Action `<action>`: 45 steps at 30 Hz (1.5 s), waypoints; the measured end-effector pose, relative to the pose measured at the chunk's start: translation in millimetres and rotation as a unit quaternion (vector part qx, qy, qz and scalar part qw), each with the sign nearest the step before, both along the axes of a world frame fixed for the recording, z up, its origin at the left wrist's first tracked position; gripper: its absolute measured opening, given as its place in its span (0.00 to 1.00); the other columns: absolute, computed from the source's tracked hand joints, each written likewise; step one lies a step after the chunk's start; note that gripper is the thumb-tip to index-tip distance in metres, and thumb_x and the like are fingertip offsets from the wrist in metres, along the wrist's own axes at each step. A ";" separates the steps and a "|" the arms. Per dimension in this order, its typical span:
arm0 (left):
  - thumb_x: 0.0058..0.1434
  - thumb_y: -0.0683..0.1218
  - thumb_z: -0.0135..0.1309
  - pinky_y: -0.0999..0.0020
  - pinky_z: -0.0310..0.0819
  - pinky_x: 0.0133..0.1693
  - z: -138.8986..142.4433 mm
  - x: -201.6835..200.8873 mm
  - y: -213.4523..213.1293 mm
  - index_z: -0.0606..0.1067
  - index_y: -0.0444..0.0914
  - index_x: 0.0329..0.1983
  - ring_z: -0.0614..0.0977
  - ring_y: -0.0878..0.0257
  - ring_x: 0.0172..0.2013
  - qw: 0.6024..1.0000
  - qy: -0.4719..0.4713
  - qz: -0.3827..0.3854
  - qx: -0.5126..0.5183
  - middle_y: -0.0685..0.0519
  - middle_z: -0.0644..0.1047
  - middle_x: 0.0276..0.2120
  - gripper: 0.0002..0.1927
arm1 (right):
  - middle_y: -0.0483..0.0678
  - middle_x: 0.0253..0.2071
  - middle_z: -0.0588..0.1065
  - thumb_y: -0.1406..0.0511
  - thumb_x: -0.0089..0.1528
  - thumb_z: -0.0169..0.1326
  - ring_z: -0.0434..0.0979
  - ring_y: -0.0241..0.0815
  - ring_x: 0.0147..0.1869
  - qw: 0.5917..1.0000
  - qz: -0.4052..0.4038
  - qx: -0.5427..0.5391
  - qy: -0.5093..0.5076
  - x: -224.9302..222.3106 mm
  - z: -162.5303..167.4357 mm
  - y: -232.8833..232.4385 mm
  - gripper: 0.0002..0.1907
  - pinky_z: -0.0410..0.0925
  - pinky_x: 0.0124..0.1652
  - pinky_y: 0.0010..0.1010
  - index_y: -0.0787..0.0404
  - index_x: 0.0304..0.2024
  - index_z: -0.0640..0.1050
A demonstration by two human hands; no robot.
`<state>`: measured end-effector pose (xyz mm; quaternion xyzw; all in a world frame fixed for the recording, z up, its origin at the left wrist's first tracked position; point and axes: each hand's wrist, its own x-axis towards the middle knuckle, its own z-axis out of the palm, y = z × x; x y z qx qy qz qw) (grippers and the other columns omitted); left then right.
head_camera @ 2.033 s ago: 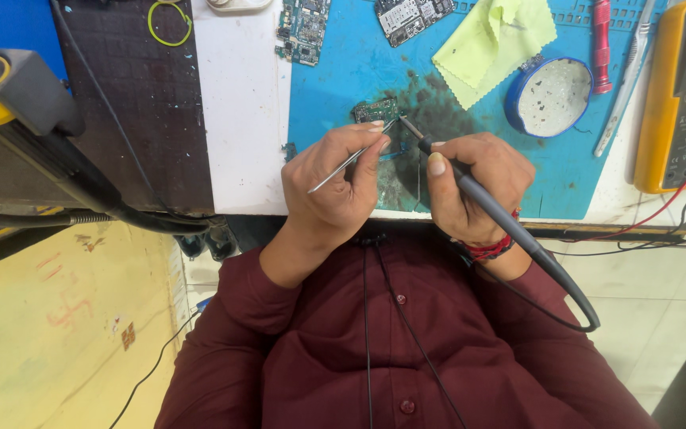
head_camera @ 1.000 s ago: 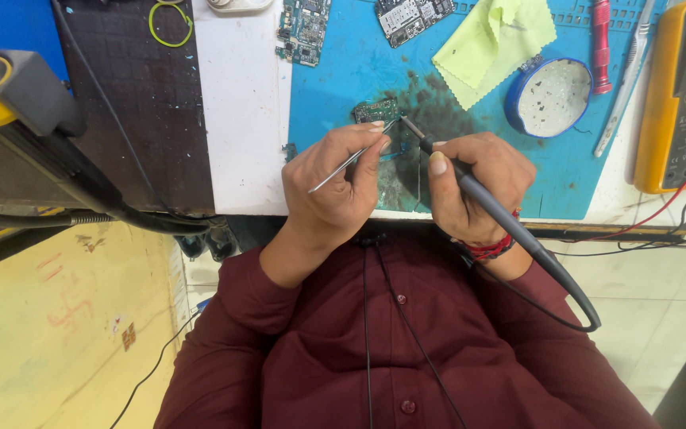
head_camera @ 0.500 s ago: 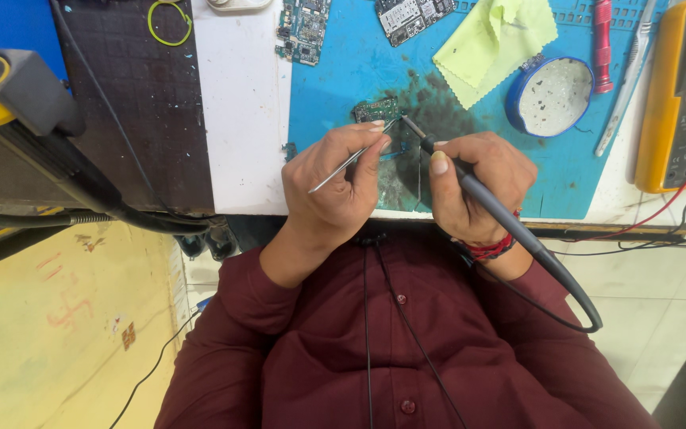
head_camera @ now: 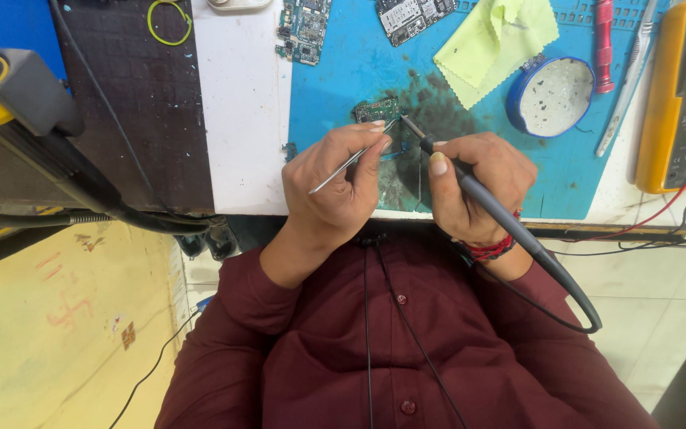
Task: The person uses a hot air gun and tweezers to remove a small component from a circuit board, then uses a soldering iron and solder to reattach it. They apply flux from a yellow bottle to the soldered area.
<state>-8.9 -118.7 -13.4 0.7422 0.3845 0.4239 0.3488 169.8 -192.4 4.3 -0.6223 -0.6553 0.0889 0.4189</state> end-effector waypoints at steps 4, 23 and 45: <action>0.69 0.39 0.62 0.71 0.81 0.36 -0.7 1.1 0.3 0.73 0.37 0.44 0.88 0.59 0.38 1.000 -0.004 -0.001 -0.003 0.49 0.83 0.42 0.08 | 0.52 0.35 0.79 0.73 0.67 0.58 0.78 0.47 0.32 1.000 -0.002 0.003 0.003 -0.4 -0.6 0.5 0.04 0.67 0.31 0.32 0.65 0.39 0.74; 0.69 0.39 0.62 0.70 0.82 0.38 0.7 0.7 -0.1 0.73 0.37 0.45 0.88 0.58 0.40 1.000 -0.006 0.000 -0.005 0.49 0.83 0.43 0.08 | 0.52 0.35 0.79 0.74 0.66 0.57 0.77 0.47 0.32 1.000 0.001 0.000 -0.003 0.5 0.1 -0.3 0.04 0.67 0.31 0.32 0.65 0.39 0.74; 0.69 0.39 0.62 0.70 0.81 0.36 -0.4 0.2 -0.1 0.74 0.37 0.44 0.88 0.59 0.38 1.000 -0.006 0.001 -0.013 0.49 0.83 0.43 0.08 | 0.52 0.37 0.79 0.73 0.68 0.58 0.78 0.47 0.31 1.000 0.003 0.000 0.000 -0.7 0.5 0.2 0.05 0.68 0.32 0.32 0.65 0.40 0.74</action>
